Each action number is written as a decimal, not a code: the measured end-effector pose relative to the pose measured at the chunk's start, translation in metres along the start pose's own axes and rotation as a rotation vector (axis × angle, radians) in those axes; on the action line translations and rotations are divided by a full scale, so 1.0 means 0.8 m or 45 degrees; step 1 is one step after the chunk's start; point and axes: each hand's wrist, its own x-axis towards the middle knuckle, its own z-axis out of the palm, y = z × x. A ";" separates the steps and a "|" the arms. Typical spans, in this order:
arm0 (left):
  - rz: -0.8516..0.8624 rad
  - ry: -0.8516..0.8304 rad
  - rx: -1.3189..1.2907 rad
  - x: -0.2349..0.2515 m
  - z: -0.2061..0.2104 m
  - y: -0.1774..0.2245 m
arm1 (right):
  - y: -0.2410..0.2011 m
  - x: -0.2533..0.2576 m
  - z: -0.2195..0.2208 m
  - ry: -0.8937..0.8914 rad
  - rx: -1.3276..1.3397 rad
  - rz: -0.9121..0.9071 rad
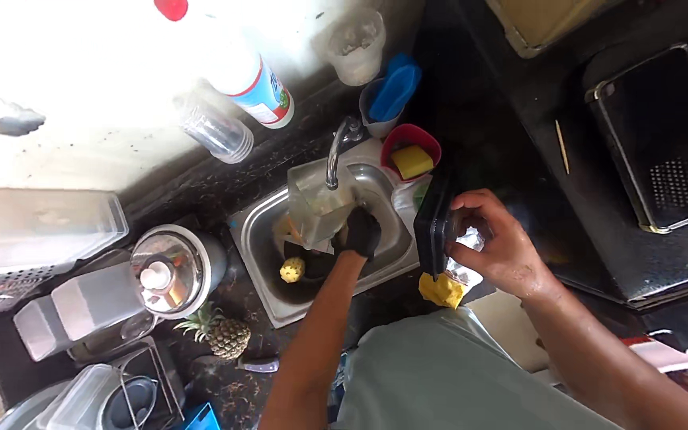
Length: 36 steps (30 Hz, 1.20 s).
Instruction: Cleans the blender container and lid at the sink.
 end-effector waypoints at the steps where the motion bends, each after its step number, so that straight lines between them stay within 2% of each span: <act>1: -0.019 0.044 -0.002 0.009 0.000 -0.001 | 0.000 -0.002 -0.002 -0.005 0.000 -0.008; 5: -0.140 0.152 0.081 0.017 0.002 -0.021 | 0.003 -0.009 -0.007 -0.008 -0.006 -0.017; 9: -0.298 0.076 0.122 -0.006 -0.007 -0.027 | 0.009 -0.010 -0.005 -0.025 0.020 -0.001; 14: -0.246 -0.087 0.293 -0.059 0.005 -0.026 | 0.009 -0.007 0.005 -0.072 0.012 -0.012; 17: -0.211 -0.121 0.241 -0.079 0.011 -0.019 | 0.009 -0.006 0.007 -0.089 0.019 -0.011; 21: -0.210 -0.183 0.247 -0.086 0.016 -0.014 | 0.006 -0.005 0.007 -0.107 0.012 -0.012; 24: -0.194 -0.268 0.378 -0.078 0.016 -0.014 | 0.003 -0.007 0.007 -0.102 -0.012 -0.016; 27: -0.144 -0.157 0.288 -0.056 0.020 -0.032 | 0.003 -0.010 0.005 -0.088 -0.027 -0.016; 30: -0.123 0.050 0.154 -0.023 0.015 -0.047 | 0.003 -0.010 0.004 -0.087 -0.001 -0.022; 33: -0.134 0.180 0.101 0.007 -0.001 -0.040 | -0.002 -0.011 0.001 -0.082 -0.020 -0.018; 36: -0.067 0.313 -0.038 0.009 -0.007 -0.037 | -0.003 -0.011 -0.003 -0.068 -0.034 -0.033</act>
